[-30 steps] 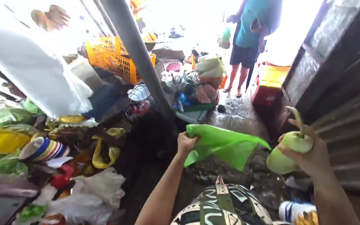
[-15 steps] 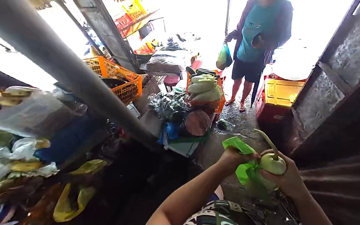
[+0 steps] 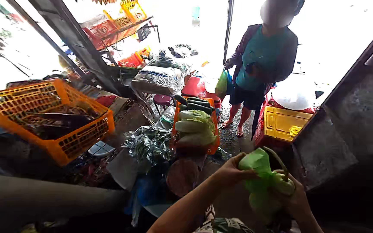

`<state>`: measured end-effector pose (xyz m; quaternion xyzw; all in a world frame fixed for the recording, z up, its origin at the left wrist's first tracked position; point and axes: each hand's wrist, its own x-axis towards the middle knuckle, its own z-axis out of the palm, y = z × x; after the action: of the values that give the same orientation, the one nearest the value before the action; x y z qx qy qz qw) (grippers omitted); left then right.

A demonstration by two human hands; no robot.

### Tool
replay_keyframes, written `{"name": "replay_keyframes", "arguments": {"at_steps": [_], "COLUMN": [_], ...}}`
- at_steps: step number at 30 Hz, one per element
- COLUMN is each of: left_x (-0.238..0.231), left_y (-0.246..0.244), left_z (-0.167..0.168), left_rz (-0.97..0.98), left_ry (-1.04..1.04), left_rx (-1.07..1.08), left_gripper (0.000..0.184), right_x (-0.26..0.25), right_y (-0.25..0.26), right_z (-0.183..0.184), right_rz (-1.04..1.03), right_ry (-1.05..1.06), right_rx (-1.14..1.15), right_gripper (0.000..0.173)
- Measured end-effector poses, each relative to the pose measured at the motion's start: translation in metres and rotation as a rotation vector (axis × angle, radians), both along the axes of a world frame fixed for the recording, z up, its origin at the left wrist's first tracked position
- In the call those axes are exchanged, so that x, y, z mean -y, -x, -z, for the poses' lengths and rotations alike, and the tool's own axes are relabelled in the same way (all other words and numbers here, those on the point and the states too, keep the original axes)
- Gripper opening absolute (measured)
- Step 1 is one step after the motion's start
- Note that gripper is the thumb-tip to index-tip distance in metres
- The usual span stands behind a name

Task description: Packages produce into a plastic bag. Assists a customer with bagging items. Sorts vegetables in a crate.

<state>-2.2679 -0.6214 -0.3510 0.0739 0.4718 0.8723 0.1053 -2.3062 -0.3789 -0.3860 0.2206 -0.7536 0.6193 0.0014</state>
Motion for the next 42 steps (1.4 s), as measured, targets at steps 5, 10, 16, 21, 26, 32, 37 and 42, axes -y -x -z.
{"name": "replay_keyframes", "arguments": {"at_steps": [5, 10, 16, 21, 26, 32, 37, 42], "left_x": [0.05, 0.09, 0.04, 0.026, -0.008, 0.008, 0.056, 0.084], "left_y": [0.034, 0.076, 0.15, 0.244, 0.301, 0.325, 0.35, 0.365], "left_z": [-0.01, 0.01, 0.032, 0.02, -0.01, -0.052, -0.054, -0.004], "left_rz": [-0.124, 0.016, 0.264, 0.459, 0.382, 0.113, -0.26, -0.314], "left_ry": [-0.184, 1.36, 1.742, 1.67, 1.41, 0.999, 1.234, 1.931], "left_rx": [-0.229, 0.058, 0.647, 0.431, 0.136, 0.097, 0.12, 0.07], "left_gripper": [0.015, 0.041, 0.039, 0.052, 0.078, 0.081, 0.056, 0.014], "right_x": [-0.018, -0.043, -0.049, -0.055, -0.023, 0.026, 0.047, 0.058], "right_y": [0.072, 0.149, 0.244, 0.293, 0.315, 0.323, 0.321, 0.332], "right_z": [0.008, 0.016, -0.007, -0.09, -0.124, -0.07, -0.008, -0.013], "right_rz": [0.199, 0.198, 0.139, -0.023, -0.129, -0.282, -0.492, -0.68], "right_ry": [-0.094, -0.239, -0.277, 0.085, 0.37, 0.343, 0.167, -0.072], "right_rx": [0.022, -0.012, -0.088, -0.213, -0.303, -0.184, 0.067, 0.016], "right_gripper": [0.07, 0.069, 0.074, 0.068, 0.054, 0.053, 0.057, 0.056]}}
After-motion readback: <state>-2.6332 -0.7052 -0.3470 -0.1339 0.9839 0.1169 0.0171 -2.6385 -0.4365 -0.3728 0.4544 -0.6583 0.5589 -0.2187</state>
